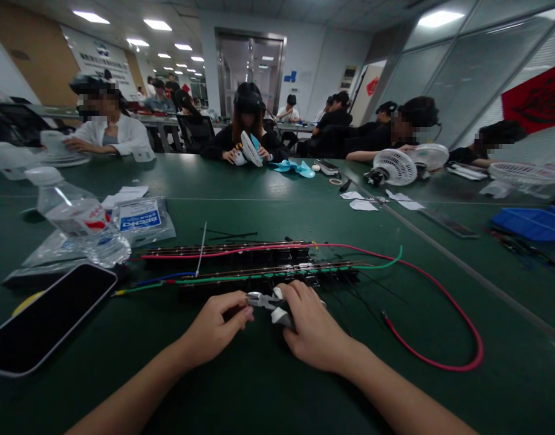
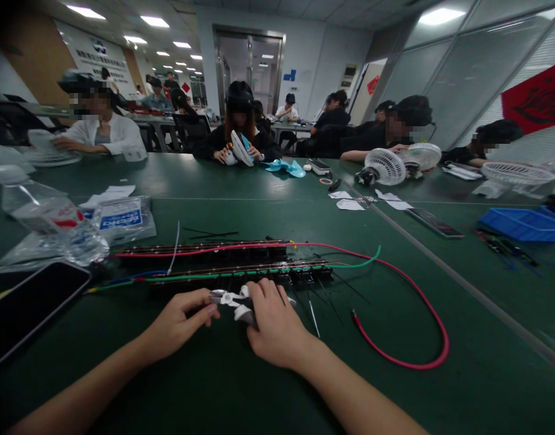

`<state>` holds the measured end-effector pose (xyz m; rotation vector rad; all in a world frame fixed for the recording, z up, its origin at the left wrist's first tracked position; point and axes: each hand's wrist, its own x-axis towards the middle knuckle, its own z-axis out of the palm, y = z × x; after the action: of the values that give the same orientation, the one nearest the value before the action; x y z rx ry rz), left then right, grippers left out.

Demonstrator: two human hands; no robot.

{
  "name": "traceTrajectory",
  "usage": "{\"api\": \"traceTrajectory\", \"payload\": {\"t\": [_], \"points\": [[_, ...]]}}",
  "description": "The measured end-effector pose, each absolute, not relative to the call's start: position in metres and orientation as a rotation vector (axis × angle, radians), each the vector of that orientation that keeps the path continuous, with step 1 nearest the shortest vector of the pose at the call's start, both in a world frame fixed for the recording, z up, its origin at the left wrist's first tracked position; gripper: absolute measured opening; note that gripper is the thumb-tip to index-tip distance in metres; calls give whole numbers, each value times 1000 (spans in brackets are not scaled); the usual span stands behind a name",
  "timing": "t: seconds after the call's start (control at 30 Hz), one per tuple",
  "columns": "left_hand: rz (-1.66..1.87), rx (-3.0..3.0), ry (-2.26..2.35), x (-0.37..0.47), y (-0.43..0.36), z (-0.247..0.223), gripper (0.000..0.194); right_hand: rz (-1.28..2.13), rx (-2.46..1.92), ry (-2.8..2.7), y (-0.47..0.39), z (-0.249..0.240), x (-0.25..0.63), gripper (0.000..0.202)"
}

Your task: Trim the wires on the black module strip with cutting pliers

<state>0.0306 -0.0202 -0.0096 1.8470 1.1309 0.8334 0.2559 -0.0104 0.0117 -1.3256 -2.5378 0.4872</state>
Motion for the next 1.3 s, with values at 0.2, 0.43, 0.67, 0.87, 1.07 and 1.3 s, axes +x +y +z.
{"api": "traceTrajectory", "payload": {"t": [0.2, 0.43, 0.67, 0.87, 1.07, 1.3], "points": [[811, 1826, 1160, 31, -21, -9, 17, 467, -1299, -2551, -9, 9, 258, 54], [805, 1841, 1166, 30, -20, -7, 17, 448, -1251, -2568, -6, 5, 259, 51], [807, 1860, 1174, 29, -21, -8, 15, 464, -1242, -2580, -6, 5, 259, 53], [814, 1880, 1171, 27, -22, -8, 14, 464, -1252, -2605, -4, 6, 259, 47], [808, 1869, 1173, 27, -24, -8, 15, 454, -1244, -2633, -4, 7, 258, 45], [797, 1880, 1186, 26, -25, -5, 15, 438, -1239, -2613, -4, 6, 258, 47]]}}
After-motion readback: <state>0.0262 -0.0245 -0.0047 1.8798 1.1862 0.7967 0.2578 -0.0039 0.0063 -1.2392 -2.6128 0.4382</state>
